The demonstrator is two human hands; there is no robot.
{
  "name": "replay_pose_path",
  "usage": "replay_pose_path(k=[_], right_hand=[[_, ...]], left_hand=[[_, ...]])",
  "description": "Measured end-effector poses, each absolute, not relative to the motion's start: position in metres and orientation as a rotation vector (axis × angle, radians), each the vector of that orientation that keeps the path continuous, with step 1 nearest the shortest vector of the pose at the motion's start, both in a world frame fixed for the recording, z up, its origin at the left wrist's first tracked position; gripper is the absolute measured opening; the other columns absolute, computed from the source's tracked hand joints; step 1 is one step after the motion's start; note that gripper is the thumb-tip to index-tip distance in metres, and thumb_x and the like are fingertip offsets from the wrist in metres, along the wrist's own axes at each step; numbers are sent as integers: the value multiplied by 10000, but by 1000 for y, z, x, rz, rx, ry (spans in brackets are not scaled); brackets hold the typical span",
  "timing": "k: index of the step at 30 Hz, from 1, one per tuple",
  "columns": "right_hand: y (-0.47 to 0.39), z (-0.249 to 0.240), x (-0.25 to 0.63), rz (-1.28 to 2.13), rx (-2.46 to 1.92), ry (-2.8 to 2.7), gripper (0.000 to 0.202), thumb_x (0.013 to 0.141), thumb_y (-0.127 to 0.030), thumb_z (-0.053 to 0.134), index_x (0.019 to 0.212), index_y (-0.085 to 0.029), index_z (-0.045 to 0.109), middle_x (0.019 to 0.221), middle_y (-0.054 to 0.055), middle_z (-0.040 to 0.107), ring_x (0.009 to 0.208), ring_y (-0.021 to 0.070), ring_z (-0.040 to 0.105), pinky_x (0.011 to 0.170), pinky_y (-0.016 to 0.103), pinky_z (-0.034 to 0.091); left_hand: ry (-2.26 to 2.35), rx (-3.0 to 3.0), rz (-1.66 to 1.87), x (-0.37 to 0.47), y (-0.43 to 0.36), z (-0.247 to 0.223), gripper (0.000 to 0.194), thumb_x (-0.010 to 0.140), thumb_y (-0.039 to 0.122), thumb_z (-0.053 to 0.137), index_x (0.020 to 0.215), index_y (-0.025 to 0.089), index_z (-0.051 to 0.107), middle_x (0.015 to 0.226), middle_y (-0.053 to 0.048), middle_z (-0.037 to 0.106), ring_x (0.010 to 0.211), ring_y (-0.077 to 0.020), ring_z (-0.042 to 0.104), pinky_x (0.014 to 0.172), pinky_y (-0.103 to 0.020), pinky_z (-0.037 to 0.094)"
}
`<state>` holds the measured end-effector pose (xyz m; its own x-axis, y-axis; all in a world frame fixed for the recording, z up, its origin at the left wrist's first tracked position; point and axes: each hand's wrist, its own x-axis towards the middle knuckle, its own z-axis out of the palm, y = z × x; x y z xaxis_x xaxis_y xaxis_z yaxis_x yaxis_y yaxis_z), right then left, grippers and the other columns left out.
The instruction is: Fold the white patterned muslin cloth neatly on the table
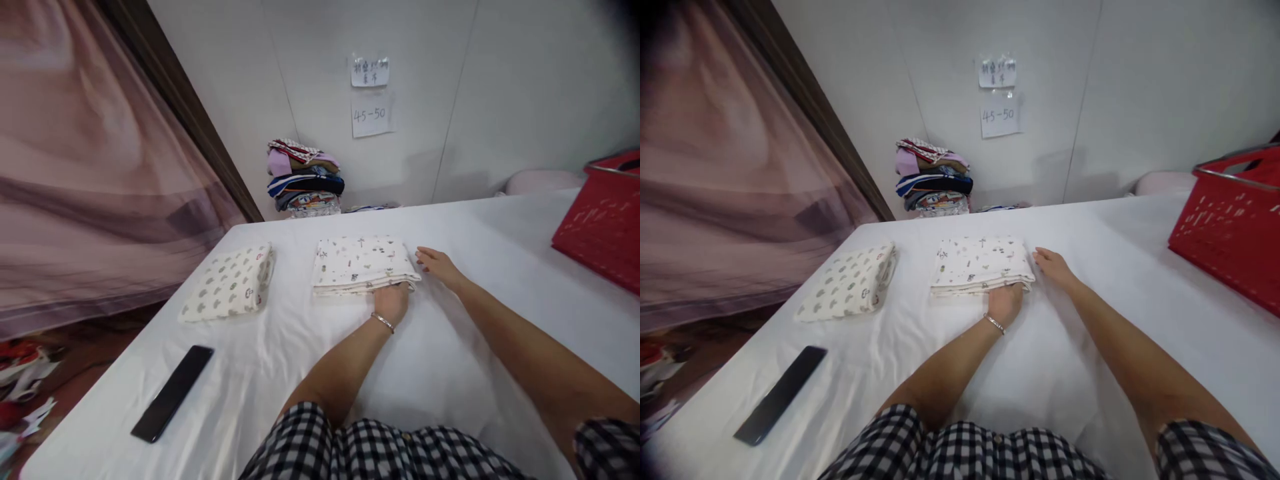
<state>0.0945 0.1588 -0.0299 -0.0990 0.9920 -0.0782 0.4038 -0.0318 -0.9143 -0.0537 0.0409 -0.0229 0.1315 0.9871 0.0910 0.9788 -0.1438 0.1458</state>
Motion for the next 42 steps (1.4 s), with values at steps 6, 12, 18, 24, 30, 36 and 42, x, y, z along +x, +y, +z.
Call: replay_pose_path(k=[6,12,18,24,30,36,42], right_hand=[[222,-21,57,1127,-1625,-1582,319,816,-314,563,1074,-144,640,970,115,694,741,166,656,586,251,522],[263,-20,32,957,-1765,-1794,230,733,-378,641,757,-152,675,793,115,695,761,241,647,618,310,497],[269,-30,26,675,-1800,-1974,228,734,-320,620,876,-149,676,1010,137,679,996,288,597,796,334,440],[266,-35,31,585,-1822,-2040,305,776,-359,582,987,-154,662,1085,126,662,1000,258,586,801,311,434],[268,-33,32,578,-1806,-2113,316,793,-373,553,992,-155,667,1085,133,661,985,265,587,816,333,440],[266,-35,31,564,-1764,-2157,321,830,-383,500,975,-156,675,1129,146,639,1018,272,572,844,345,427],[265,-38,32,548,-1785,-2111,287,817,-368,531,981,-174,666,1094,116,658,986,255,582,815,332,436]], left_hand=[[1997,2308,294,-55,38,-25,281,927,232,364,1024,221,628,812,-48,707,748,-209,664,644,-283,460],[1984,2279,305,-56,37,-28,284,918,239,368,1010,218,636,814,-48,708,733,-215,659,657,-300,450],[1843,2361,320,-58,32,-27,248,903,230,409,1002,191,632,822,-59,701,731,-207,642,648,-295,441],[1779,2427,331,-59,25,-26,257,919,206,380,1021,181,615,794,-63,695,702,-200,637,623,-283,439],[1833,2402,276,-54,23,-31,266,923,207,373,1059,200,601,782,-42,697,686,-189,645,596,-264,442],[1912,2373,267,-52,29,-34,249,932,296,410,992,217,639,780,-38,697,691,-191,646,597,-261,440],[1755,2602,384,-57,30,-32,283,933,209,378,889,176,656,779,-57,685,730,-190,628,636,-277,428]])
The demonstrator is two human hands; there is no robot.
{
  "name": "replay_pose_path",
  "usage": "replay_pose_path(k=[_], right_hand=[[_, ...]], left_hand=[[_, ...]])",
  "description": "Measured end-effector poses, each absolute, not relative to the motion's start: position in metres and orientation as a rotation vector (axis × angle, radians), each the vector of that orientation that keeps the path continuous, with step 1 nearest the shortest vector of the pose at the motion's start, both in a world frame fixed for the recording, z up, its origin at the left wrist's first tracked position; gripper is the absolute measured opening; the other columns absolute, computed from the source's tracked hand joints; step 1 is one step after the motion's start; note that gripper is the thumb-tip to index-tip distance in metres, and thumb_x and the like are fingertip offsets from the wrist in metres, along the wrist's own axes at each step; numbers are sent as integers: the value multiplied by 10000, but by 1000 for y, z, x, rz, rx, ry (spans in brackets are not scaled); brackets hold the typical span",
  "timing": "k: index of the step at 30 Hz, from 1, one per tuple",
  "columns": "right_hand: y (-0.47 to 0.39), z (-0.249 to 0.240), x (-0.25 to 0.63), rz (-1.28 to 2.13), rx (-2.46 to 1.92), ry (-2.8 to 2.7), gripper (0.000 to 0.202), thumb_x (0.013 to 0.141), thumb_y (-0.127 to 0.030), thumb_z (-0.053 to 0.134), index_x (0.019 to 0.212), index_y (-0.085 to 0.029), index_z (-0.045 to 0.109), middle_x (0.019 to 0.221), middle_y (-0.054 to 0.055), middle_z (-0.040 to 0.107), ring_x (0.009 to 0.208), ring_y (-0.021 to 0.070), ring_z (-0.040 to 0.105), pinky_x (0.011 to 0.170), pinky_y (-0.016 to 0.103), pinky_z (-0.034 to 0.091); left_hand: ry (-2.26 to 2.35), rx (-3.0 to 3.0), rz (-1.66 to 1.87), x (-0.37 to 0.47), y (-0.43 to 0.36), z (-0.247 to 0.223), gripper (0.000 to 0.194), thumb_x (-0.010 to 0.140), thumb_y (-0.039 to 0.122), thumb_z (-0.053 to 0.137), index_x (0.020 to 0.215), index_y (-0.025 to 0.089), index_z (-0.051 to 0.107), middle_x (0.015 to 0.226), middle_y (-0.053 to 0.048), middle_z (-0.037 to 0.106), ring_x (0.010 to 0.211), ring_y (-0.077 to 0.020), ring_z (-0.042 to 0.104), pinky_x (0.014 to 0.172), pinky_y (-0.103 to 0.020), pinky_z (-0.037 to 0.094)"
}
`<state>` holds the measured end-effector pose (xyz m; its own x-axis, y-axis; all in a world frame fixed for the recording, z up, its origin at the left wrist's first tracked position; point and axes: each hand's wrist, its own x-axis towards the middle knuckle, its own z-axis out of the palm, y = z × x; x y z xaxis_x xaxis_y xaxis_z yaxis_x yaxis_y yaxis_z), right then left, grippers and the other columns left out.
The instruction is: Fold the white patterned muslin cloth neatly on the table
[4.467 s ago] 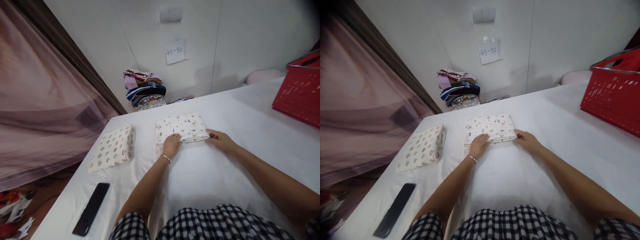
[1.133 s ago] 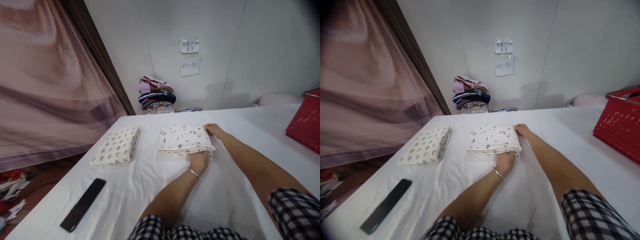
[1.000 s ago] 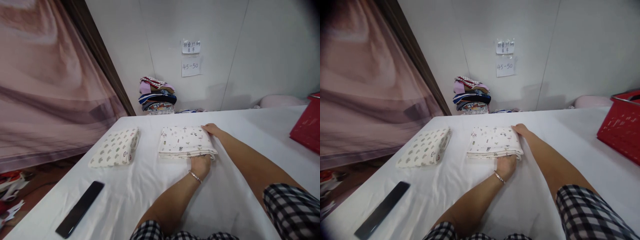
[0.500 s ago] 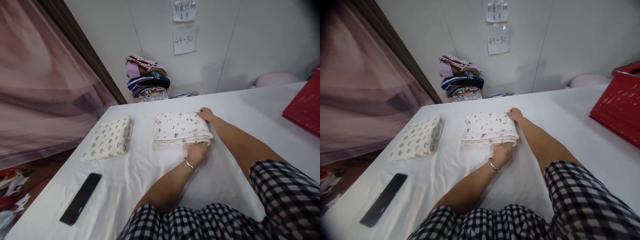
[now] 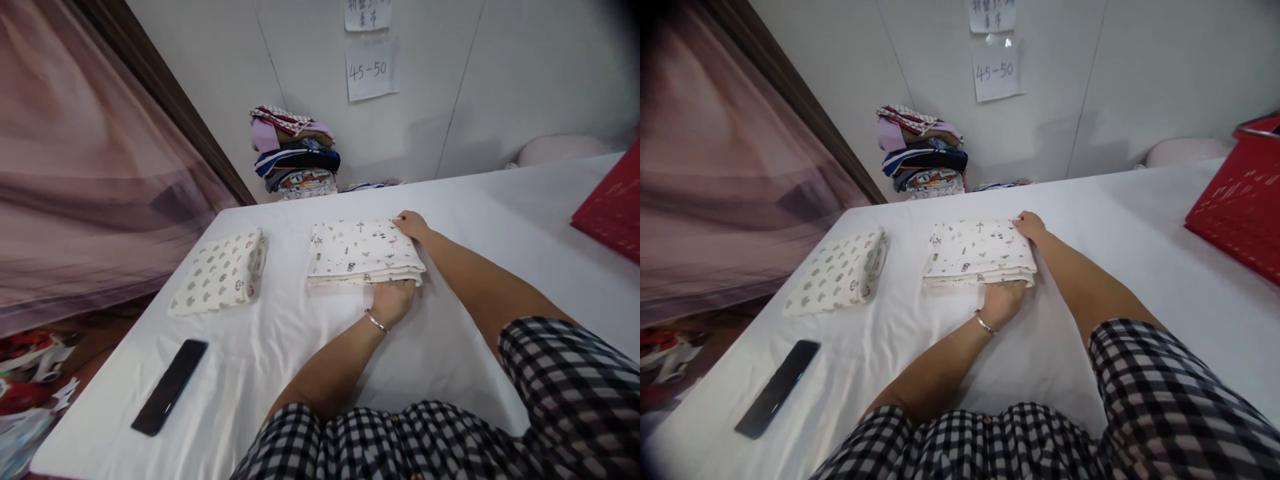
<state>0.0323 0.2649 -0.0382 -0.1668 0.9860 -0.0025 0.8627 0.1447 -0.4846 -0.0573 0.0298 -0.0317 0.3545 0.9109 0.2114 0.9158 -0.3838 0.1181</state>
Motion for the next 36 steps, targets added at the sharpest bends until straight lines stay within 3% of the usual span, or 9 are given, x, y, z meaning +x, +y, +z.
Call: replay_pose_path(k=[6,12,16,20,23,30,36], right_hand=[[260,-37,37,532,-1749,-2132,333,823,-384,516,1008,-154,670,1095,127,660,990,265,581,815,345,437],[260,-34,41,534,-1708,-2146,459,819,-405,510,1142,-99,624,1134,165,637,1012,285,574,852,381,429],[225,-16,42,452,-1478,-2059,459,817,-402,501,1182,-142,603,1237,144,585,987,261,584,865,398,439],[156,0,52,600,-1127,-2146,312,829,-403,493,1023,-228,662,1112,60,660,941,240,611,743,362,503],[112,-6,69,539,-937,-2242,274,845,-404,490,1009,-263,659,1092,59,661,1022,253,594,804,396,503],[84,-35,99,225,-871,-2406,414,838,-437,524,1202,-247,573,1183,102,609,1078,285,556,897,455,456],[78,-31,91,116,-889,-2461,474,837,-357,502,1297,-246,486,1234,110,575,1103,306,529,898,473,423]], left_hand=[[-1801,-2617,-325,-52,27,-33,324,947,239,344,956,151,655,791,-80,676,736,-198,613,648,-290,431],[-1923,-2587,-373,-53,22,-33,319,930,178,340,1158,167,564,779,-66,673,704,-197,621,600,-269,430],[-2007,-2541,-304,-56,18,-31,293,903,147,365,1115,147,567,784,-70,676,705,-200,633,599,-275,456],[-2030,-2475,-349,-61,15,-30,277,898,139,362,1078,129,572,797,-80,674,731,-215,640,599,-289,475],[-2073,-2427,-345,-65,14,-30,247,911,150,369,1044,131,576,802,-82,671,741,-207,643,614,-284,479],[-2156,-2346,-329,-81,10,-29,254,952,224,349,1063,176,574,854,-65,679,770,-194,645,642,-272,467],[-2298,-2207,-268,-101,8,-28,270,957,256,341,1071,211,581,892,-55,680,806,-188,640,662,-266,457]])
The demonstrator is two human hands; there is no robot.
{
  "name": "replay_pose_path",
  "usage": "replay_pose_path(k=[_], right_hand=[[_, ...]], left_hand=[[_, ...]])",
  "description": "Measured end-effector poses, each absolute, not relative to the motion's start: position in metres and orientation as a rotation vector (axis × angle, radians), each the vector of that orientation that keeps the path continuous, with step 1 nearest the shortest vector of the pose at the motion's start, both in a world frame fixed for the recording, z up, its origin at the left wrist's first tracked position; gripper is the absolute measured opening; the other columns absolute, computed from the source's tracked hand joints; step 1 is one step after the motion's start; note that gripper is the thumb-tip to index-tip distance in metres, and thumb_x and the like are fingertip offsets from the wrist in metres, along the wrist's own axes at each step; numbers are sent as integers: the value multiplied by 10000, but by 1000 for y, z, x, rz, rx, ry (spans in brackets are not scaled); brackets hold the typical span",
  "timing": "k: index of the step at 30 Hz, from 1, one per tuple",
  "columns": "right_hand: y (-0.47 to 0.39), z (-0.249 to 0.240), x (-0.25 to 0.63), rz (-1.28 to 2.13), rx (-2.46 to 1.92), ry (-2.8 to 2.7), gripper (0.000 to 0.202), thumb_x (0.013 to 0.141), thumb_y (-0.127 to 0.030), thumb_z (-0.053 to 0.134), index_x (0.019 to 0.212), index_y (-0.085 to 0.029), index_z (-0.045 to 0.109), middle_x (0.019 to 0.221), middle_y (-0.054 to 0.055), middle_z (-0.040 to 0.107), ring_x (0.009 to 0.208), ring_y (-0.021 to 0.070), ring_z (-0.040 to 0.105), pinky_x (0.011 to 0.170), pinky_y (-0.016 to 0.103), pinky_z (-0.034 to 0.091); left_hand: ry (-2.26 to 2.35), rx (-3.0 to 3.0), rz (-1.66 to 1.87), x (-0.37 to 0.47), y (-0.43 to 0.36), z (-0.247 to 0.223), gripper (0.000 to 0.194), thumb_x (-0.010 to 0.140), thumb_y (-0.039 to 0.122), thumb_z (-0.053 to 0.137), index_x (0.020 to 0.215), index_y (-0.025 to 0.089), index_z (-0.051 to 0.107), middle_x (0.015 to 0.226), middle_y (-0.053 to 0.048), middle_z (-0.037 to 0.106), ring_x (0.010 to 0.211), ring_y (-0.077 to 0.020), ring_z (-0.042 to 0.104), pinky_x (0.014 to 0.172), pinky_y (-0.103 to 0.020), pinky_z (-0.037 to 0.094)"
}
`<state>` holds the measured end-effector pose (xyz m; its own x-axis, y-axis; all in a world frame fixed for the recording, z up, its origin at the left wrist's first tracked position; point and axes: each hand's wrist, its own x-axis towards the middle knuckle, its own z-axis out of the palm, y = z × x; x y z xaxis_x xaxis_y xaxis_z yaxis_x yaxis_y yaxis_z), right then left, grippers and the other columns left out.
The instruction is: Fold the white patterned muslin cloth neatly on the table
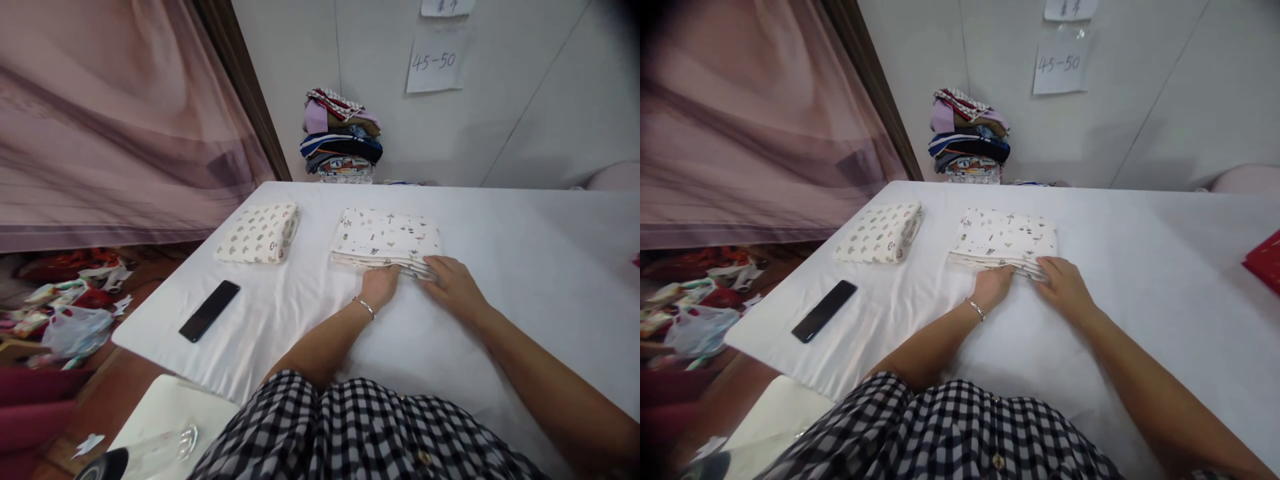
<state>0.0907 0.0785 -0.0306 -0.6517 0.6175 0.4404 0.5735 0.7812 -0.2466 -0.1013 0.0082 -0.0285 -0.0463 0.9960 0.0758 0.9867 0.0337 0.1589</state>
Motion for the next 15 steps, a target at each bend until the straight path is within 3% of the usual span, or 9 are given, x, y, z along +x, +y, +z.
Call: replay_pose_path(k=[7,15], right_hand=[[78,-34,89,48,-879,-2475,392,886,-321,428,1254,-212,505,1181,116,593,1061,279,538,894,438,418],[78,-36,92,27,-916,-2539,425,872,-345,440,1276,-225,486,1184,115,599,1049,294,545,857,446,420]], left_hand=[[2211,2147,173,-106,10,-31,232,924,181,366,1042,187,565,838,-48,680,751,-191,646,627,-265,452],[2121,2243,143,-110,12,-20,254,915,160,376,1066,169,581,865,-89,673,828,-207,636,679,-277,452]])
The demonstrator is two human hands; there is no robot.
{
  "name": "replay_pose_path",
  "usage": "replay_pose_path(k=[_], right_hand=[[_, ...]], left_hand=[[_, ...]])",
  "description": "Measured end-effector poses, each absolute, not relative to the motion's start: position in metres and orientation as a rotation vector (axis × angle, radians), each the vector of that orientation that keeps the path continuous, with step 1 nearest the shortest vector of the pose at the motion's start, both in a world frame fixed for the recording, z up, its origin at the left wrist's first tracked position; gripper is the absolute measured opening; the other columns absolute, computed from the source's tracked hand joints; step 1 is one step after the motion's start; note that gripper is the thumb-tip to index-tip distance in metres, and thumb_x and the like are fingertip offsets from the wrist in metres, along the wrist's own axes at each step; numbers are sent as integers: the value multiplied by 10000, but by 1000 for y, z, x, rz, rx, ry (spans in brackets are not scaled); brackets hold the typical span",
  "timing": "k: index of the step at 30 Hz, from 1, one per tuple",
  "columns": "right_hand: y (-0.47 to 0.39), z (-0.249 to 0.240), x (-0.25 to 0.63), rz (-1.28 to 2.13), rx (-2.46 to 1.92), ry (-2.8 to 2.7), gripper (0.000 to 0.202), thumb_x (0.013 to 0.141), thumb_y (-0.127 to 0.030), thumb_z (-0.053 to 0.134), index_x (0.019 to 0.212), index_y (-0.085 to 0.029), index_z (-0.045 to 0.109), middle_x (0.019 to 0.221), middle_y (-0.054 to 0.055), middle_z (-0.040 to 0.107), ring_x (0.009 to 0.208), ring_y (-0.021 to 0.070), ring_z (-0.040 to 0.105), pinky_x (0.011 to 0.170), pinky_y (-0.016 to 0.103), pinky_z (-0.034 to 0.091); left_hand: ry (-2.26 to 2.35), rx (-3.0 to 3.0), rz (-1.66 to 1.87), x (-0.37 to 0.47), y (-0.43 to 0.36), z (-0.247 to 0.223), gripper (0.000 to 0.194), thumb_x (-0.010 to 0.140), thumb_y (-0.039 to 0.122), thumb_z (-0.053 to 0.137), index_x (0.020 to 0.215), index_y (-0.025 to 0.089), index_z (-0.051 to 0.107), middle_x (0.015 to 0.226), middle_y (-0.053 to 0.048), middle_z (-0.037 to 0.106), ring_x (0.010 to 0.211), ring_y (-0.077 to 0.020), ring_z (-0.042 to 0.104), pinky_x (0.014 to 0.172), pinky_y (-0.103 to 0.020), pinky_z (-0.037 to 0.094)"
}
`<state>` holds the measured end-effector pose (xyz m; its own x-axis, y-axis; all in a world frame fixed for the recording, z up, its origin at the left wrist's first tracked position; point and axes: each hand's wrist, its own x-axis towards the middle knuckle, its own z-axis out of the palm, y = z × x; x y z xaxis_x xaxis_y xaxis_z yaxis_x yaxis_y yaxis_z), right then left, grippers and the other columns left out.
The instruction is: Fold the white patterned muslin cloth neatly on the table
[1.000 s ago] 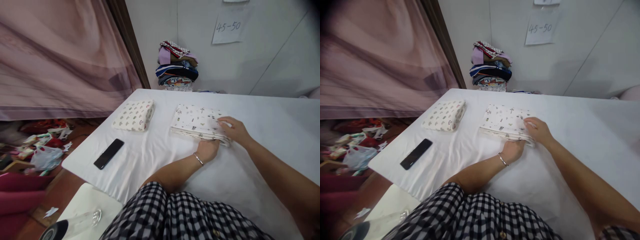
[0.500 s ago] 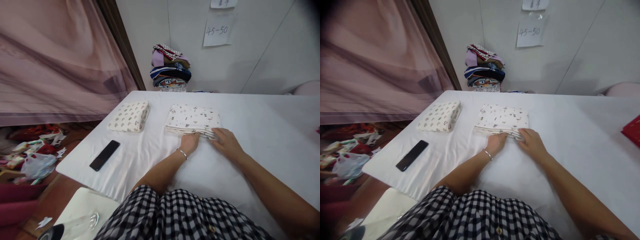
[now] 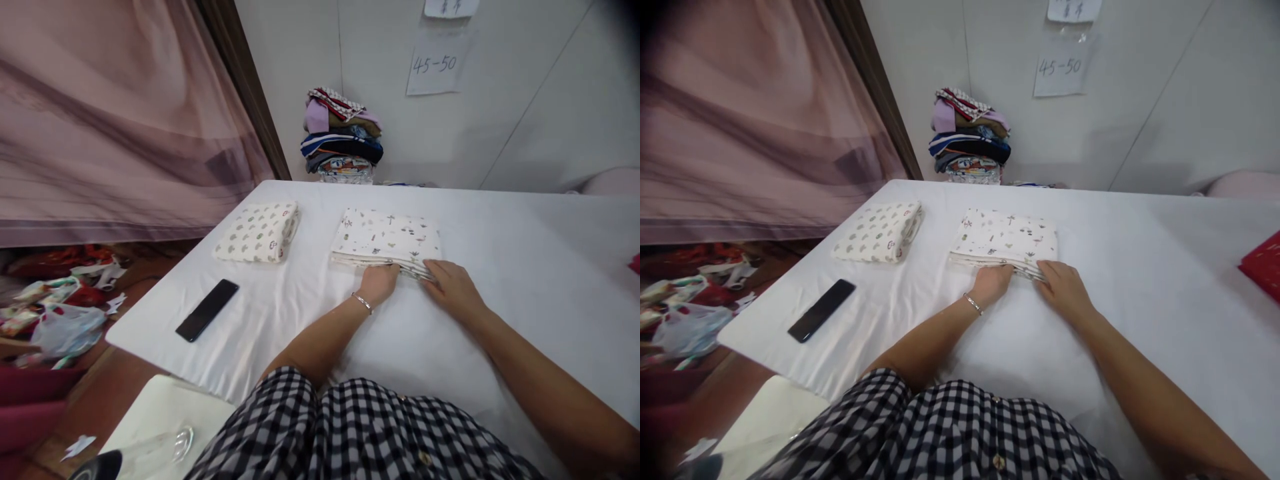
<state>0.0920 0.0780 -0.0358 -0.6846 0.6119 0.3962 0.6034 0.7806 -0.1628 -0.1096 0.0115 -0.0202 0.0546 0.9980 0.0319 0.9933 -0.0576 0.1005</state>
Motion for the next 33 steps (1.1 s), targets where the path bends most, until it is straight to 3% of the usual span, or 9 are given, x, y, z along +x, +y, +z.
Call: replay_pose_path(k=[12,16,21,24,33], right_hand=[[79,-33,87,65,-931,-2521,399,882,-330,424,1258,-229,507,1197,114,599,1060,293,547,870,450,422],[75,-28,84,30,-897,-2445,381,892,-324,422,1246,-223,517,1281,124,544,1168,291,489,929,460,396],[68,-26,73,-89,-750,-2458,225,899,-258,426,977,-233,636,1353,99,493,1320,272,347,1002,463,333],[67,-28,67,-179,-744,-2496,206,893,-244,448,940,-218,647,1382,107,471,1345,291,306,1021,494,302],[68,-34,66,-324,-768,-2480,190,881,-235,493,975,-173,646,1367,141,492,1335,292,323,1043,486,275]], left_hand=[[2114,2267,175,-122,11,-27,259,937,212,386,1111,201,578,888,-72,679,828,-203,623,687,-272,438],[2127,2283,196,-126,16,-22,269,947,250,382,1125,221,582,931,-70,678,880,-208,614,701,-272,436],[2128,2308,290,-127,18,-19,272,948,255,380,1138,245,574,1018,-66,666,949,-208,600,743,-284,440],[2089,2357,432,-129,18,-20,265,946,259,383,1134,245,568,1070,-55,656,991,-204,588,776,-287,442],[1992,2479,499,-133,16,-32,231,936,263,415,987,212,635,916,-39,680,823,-179,620,660,-261,438]])
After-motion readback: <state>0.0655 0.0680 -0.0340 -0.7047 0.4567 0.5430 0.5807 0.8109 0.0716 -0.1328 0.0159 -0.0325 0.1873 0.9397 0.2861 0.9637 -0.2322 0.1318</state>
